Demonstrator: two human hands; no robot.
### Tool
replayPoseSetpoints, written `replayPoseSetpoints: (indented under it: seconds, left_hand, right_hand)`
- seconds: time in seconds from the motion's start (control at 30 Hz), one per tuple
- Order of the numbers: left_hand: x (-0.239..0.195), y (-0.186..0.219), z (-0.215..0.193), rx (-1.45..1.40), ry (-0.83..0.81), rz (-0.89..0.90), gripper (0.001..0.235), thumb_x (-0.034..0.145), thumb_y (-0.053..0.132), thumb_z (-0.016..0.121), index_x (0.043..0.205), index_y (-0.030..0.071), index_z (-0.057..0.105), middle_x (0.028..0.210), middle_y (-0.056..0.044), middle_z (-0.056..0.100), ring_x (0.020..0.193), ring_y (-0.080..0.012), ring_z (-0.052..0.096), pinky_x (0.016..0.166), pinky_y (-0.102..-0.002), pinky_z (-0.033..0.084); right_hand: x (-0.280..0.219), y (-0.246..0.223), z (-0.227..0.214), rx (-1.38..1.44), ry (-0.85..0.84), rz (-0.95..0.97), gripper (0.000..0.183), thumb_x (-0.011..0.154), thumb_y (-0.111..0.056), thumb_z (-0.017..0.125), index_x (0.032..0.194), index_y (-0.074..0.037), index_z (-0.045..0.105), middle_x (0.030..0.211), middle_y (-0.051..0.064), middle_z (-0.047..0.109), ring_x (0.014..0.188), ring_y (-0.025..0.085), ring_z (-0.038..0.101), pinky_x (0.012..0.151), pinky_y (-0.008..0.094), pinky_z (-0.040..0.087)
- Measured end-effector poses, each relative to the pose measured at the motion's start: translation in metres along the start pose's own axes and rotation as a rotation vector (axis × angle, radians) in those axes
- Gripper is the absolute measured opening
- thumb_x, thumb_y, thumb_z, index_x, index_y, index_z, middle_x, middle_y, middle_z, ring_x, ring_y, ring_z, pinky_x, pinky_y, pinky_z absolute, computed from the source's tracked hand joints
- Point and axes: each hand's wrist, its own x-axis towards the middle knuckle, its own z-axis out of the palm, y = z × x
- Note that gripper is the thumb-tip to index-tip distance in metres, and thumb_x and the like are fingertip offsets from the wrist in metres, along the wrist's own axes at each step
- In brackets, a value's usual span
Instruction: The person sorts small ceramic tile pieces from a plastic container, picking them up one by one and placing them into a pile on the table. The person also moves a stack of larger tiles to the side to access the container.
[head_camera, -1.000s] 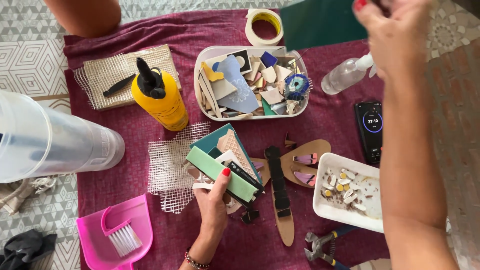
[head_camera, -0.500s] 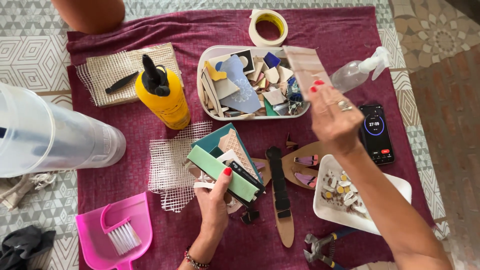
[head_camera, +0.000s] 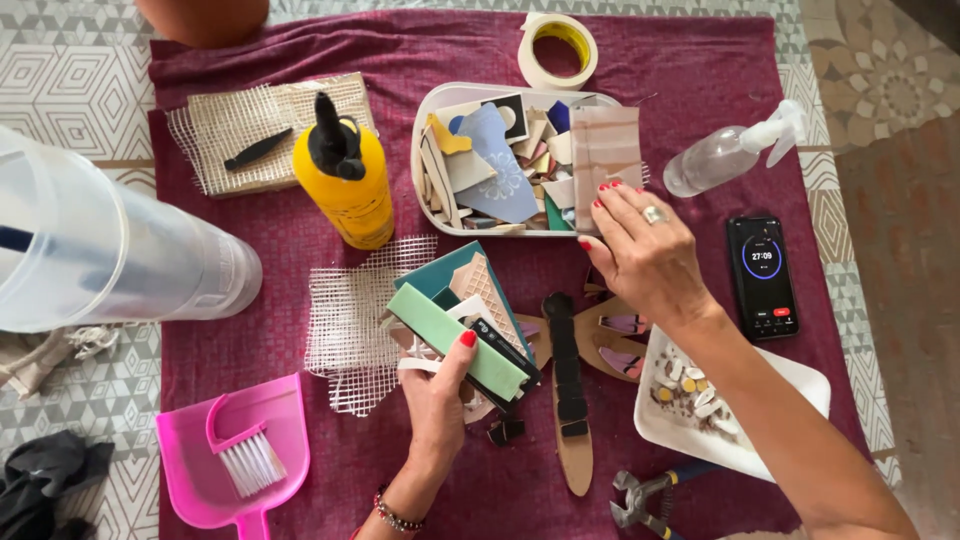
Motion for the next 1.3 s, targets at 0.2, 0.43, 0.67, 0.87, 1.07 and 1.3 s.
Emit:
replayPoseSetpoints:
  seconds: [0.2,0.43,0.67,0.87,1.07,1.3]
  left_hand:
    - [-0.004,0.011,0.005,-0.115,-0.058,0.006,0.035,0.08,0.014,0.079,0.109,-0.003,0.069,0.088,-0.013,0.074,0.072,-0.0228,0.071,0.063,-0.036,0.063]
    - [-0.002,0.006,-0.001,-0.04,-0.031,-0.057,0.033,0.079,0.018,0.08,0.102,0.0,0.063,0.084,-0.013,0.073,0.066,-0.0213,0.07,0.051,-0.031,0.056]
    - [-0.002,0.008,0.0,-0.015,-0.04,-0.025,0.031,0.08,0.019,0.08,0.098,0.003,0.062,0.075,-0.009,0.068,0.057,-0.0174,0.061,0.043,-0.029,0.047]
    - [-0.001,0.006,0.0,0.009,-0.039,0.018,0.029,0.081,0.02,0.079,0.094,0.007,0.056,0.066,-0.004,0.059,0.046,-0.0112,0.048,0.035,-0.025,0.034]
    - [0.0,0.002,-0.001,0.001,-0.037,0.022,0.027,0.081,0.019,0.079,0.092,0.007,0.058,0.066,-0.004,0.059,0.045,-0.0107,0.047,0.034,-0.025,0.034]
    - [-0.002,0.004,0.003,-0.015,-0.014,-0.023,0.036,0.08,0.019,0.079,0.107,0.006,0.06,0.077,-0.009,0.069,0.056,-0.0166,0.063,0.041,-0.027,0.048]
  right_hand:
    - [0.053,-0.025,0.013,0.199,-0.079,0.205,0.015,0.095,-0.009,0.076,0.109,-0.005,0.073,0.105,0.008,0.074,0.083,0.023,0.069,0.063,0.035,0.059]
    - [0.096,-0.032,0.056,0.333,-0.43,0.586,0.057,0.08,-0.025,0.086,0.128,-0.01,0.06,0.108,0.013,0.072,0.097,0.036,0.069,0.081,0.051,0.053]
    - [0.113,0.016,0.039,0.762,-0.368,0.98,0.021,0.098,-0.008,0.065,0.117,-0.008,0.072,0.12,0.012,0.07,0.096,0.018,0.07,0.073,0.024,0.064]
    - [0.087,0.035,-0.011,0.246,0.127,0.528,0.023,0.097,0.016,0.058,0.117,0.008,0.066,0.114,0.022,0.062,0.1,0.033,0.065,0.086,0.038,0.062]
    - [0.03,0.025,-0.002,-0.265,0.109,0.19,0.02,0.107,0.009,0.063,0.126,0.01,0.07,0.123,0.028,0.074,0.054,0.011,0.059,0.039,0.019,0.048]
    - [-0.001,-0.001,0.011,-0.335,0.001,0.079,0.022,0.094,0.001,0.076,0.116,0.0,0.079,0.12,0.018,0.077,0.098,0.027,0.08,0.078,0.035,0.067]
